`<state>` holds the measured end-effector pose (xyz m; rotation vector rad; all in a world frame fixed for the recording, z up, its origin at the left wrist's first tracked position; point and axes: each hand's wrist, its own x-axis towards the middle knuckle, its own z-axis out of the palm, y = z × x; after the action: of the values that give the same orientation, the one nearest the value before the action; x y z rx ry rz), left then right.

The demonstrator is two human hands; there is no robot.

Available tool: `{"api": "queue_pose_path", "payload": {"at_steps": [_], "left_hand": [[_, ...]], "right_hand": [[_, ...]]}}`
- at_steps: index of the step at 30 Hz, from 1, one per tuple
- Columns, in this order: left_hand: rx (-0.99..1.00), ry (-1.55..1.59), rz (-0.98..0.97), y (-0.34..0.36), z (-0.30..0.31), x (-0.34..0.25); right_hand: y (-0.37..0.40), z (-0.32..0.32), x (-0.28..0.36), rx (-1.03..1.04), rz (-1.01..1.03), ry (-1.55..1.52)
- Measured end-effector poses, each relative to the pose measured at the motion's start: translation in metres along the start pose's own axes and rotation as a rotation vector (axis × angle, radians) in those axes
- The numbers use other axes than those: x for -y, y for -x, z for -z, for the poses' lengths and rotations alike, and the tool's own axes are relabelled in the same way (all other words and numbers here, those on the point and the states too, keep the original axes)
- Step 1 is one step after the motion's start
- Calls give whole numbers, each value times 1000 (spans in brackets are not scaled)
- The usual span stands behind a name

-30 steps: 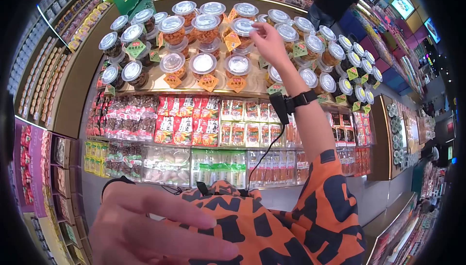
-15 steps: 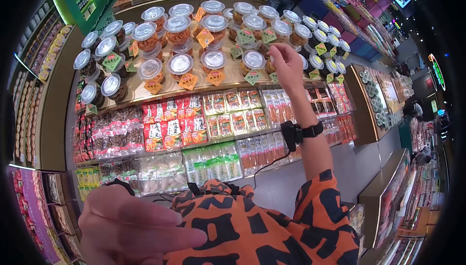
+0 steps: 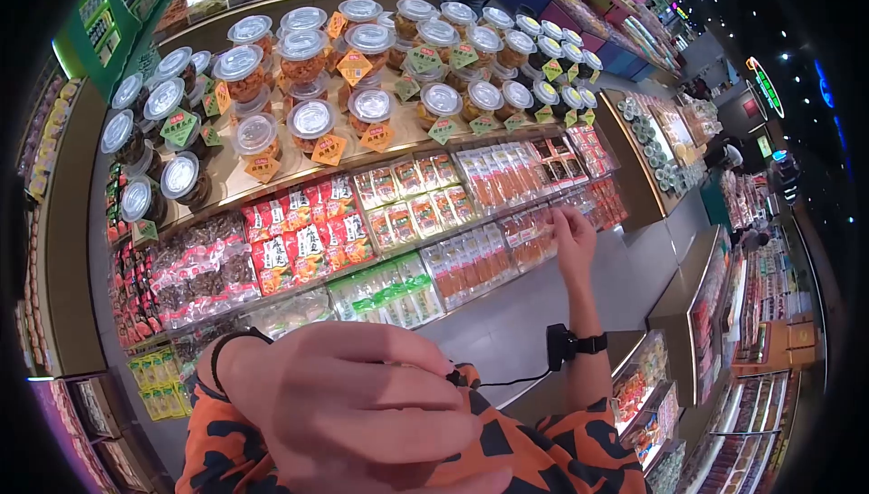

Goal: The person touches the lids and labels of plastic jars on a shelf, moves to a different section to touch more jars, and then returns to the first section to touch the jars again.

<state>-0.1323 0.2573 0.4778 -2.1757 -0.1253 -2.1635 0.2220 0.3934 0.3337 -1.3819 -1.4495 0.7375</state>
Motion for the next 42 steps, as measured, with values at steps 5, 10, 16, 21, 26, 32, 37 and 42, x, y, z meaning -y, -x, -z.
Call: {"api": "queue_pose_path", "payload": {"at_steps": [5,10,16,21,26,32,37,42], "left_hand": [[-101,209,208,-14,-3,-20],[-147,39,24,3,-55,-2],[457,-52,505,-32,-153,37],[1001,-137,601,-7,-202,109],[1088,-432,1114,44,-206,149],[1069,-720,994,118,-194,201],[1012,-734,971,165,-201,254],[838,-768,919,196,-233,304]], "right_hand": [[-4,17,8,28,25,63],[-57,16,-29,108,66,-52],[-117,39,-56,199,107,-106],[-173,70,-81,249,104,-96],[-211,70,-72,282,116,-130],[-197,79,-75,269,136,-151],[-167,122,-82,201,47,24],[-156,172,-69,122,6,94]]}}
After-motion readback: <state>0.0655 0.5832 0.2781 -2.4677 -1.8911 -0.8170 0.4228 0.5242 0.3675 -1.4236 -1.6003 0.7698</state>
